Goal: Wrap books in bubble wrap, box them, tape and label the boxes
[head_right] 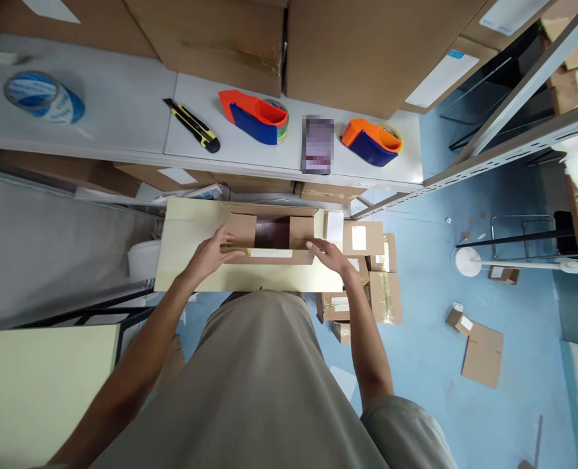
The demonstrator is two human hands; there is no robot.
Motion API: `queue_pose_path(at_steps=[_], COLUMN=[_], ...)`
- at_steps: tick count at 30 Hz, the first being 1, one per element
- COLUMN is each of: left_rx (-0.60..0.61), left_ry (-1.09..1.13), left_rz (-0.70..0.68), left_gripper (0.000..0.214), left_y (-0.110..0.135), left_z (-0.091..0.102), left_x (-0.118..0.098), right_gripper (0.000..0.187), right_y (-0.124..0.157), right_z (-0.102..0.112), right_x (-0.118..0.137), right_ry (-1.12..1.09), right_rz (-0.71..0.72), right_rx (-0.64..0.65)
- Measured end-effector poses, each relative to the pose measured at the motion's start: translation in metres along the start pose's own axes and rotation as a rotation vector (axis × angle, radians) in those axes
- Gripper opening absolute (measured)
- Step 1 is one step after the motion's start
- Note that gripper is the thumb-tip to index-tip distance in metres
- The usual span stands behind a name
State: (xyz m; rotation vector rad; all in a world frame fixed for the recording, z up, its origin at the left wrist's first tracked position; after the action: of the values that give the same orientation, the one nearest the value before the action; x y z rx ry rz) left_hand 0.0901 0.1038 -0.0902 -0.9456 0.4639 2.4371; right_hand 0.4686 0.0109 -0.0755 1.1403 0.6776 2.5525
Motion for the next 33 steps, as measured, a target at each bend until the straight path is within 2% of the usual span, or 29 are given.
queue_pose_path(at_steps=[2, 4, 6, 8, 14, 17, 22, 24, 30, 33], left_rx=[-0.177, -0.241, -0.187, -0.136, -0.151, -0.134, -0.071, -0.084, -0.263, -0.284], left_ry=[-0.108, -0.216, -0.281, -0.329, -0.423, -0.416, -0.27, -0.193, -0.009, 0.063], left_rz=[-0.033, -0.147, -0.268, -0.318, -0.377, -0.363, -0.264, -0.203, 0.011, 0.054], left_gripper=[0.131, 0.14, 0.139, 0.135, 0.131, 0.112, 0.05, 0.037, 0.025, 0.022], left_y=[-0.011, -0.023, -0.031, -0.034, -0.029, -0.028, -0.018, -0.015, -0.019, -0.024], left_z=[0.004, 0.005, 0.004, 0.006, 0.016, 0.016, 0.0, -0.007, -0.014, -0.017], left_x=[0.001, -0.005, -0.012, -0.017, -0.027, -0.028, -0.011, -0.003, 0.015, 0.02], right_gripper=[0.055, 0.067, 0.086, 0.1, 0.106, 0.094, 0.036, 0.031, 0.031, 0.027], right_y=[0.001, -0.002, -0.006, -0.011, -0.016, -0.016, -0.012, -0.009, -0.014, -0.022], right_z=[-0.001, -0.005, -0.011, -0.016, -0.014, -0.012, -0.018, -0.023, -0.032, -0.033], right_x=[-0.003, -0.003, -0.002, 0.001, 0.013, 0.018, 0.015, 0.012, 0.009, 0.012], right_ry=[0.032, 0.094, 0.128, 0.134, 0.139, 0.143, 0.224, 0.249, 0.199, 0.154], right_rz=[-0.064, -0.099, -0.102, -0.063, 0.075, 0.117, 0.081, 0.048, -0.045, -0.146], right_rx=[-0.1, -0.265, -0.387, -0.425, -0.441, -0.459, -0.475, -0.461, -0.541, -0.581])
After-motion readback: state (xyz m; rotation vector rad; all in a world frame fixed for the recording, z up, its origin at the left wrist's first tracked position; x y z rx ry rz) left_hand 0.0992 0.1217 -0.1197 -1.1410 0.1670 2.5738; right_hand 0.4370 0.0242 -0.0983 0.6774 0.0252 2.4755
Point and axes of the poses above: each hand's wrist, its own y-axis away from the middle knuckle, its own z-axis out of the back of the hand, x = y × z, the point moved 3 cm from there along -y, towards the middle knuckle, and after that the axes turned 12 degrees about -z, right-handed, at the moved point
